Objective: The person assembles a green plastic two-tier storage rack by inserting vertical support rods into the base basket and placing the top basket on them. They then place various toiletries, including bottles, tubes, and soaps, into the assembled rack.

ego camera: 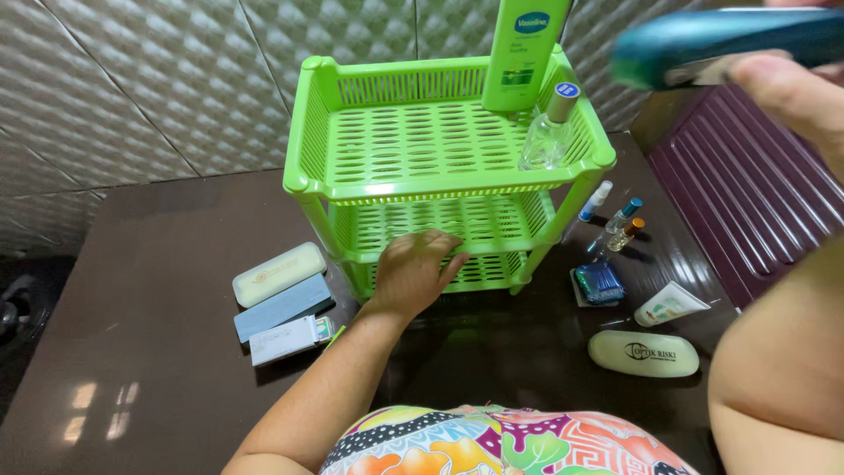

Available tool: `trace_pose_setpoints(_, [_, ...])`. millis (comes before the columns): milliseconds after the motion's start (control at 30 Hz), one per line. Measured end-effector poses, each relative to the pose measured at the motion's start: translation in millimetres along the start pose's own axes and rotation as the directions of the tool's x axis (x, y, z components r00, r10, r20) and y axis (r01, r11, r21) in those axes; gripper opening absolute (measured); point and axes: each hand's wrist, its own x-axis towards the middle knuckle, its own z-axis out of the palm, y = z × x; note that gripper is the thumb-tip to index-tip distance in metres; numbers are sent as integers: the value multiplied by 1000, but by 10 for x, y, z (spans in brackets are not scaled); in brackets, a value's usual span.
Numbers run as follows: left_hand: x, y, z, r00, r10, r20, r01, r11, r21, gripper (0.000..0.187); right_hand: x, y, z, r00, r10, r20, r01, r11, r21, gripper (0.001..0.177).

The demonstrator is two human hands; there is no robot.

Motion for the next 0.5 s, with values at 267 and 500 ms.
trace_pose_setpoints(267, [3, 7, -23, 1000, -1, 25, 1, 1000, 14, 26, 544, -1392, 210, 906, -268, 329, 264, 963, 57, 41])
trace_pose_setpoints(500, [12, 11, -35, 1000, 0, 26, 0, 1000, 17, 25, 645, -1483, 536, 813, -274, 514, 369, 925, -90, 42])
